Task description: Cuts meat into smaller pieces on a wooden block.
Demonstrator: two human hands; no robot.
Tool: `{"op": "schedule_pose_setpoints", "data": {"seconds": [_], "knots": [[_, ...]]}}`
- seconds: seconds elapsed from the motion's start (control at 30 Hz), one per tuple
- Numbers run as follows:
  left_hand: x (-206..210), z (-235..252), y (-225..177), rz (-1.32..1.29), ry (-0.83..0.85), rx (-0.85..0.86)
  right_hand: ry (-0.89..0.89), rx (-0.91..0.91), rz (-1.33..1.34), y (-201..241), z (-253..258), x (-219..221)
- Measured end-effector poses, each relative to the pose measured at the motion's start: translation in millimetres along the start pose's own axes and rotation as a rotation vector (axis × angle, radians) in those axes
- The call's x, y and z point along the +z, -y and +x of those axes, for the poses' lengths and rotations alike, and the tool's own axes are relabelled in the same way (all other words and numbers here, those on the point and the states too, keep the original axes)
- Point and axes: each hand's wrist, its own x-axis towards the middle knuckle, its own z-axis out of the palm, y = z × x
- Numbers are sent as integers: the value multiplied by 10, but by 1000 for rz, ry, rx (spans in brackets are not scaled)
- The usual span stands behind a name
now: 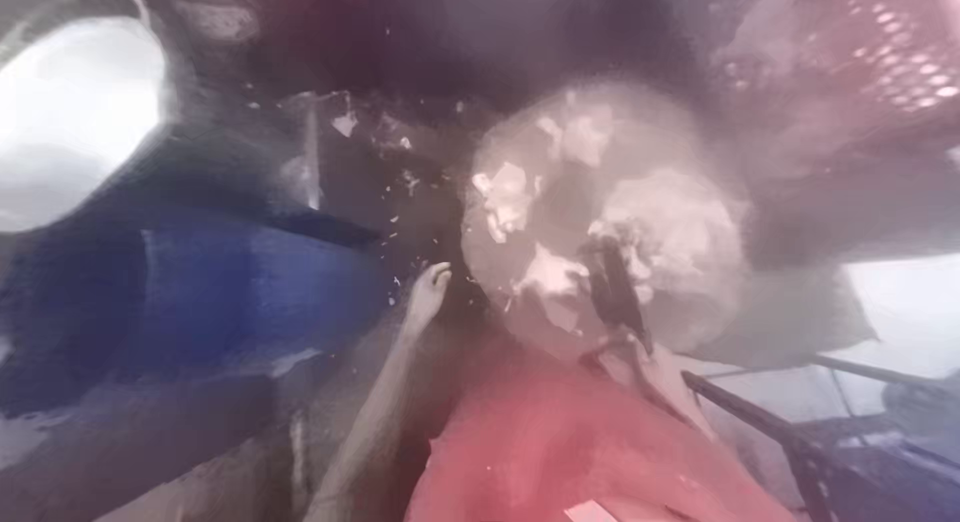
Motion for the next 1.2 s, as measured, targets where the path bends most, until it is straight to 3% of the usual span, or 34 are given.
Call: {"op": "schedule_pose_setpoints", "data": {"seconds": [0.07, 0.17, 0.23, 0.3, 0.37, 0.4, 0.47, 0.53, 0.63, 0.7, 0.83, 0.97, 1.1, 1.2], "knots": [[238, 355, 275, -224, 204, 35, 2, -14, -2, 2, 32, -4], [1373, 1820, 1460, -195, 614, 344, 41, -2, -4, 18, 51, -55], [1879, 2189, 1672, -241, 720, 221, 44, -9, 25, 39, 71, -84], [1982, 2125, 1585, -400, 763, 70, 35, -24, 64, 40, 40, -80], [1897, 1961, 1398, -436, 693, 124, 14, -26, 102, 72, 0, -58], [1835, 1879, 1317, -394, 620, 239, 15, -5, 103, 98, -28, -49], [1637, 1730, 1178, -163, 422, 536, 12, 9, 81, 102, -25, -26], [1524, 1779, 1194, 134, 259, 682, 23, -7, 46, 71, 15, 13], [1643, 2182, 1314, 291, 275, 650, 55, -14, 1, 22, 68, -5], [1729, 2352, 1361, 142, 260, 546, 72, -20, 46, -22, 67, -17], [2033, 2220, 1243, -170, 216, 445, 35, -18, 120, -88, -50, -15], [2308, 2101, 1004, 22, -61, 451, 7, -28, 93, 117, -122, -48], [2177, 2141, 1050, 211, 51, 464, -41, -328, 341, 575, -450, -313], [2111, 2058, 895, 99, 149, 377, -150, -595, 576, 1122, -826, -610]]}}
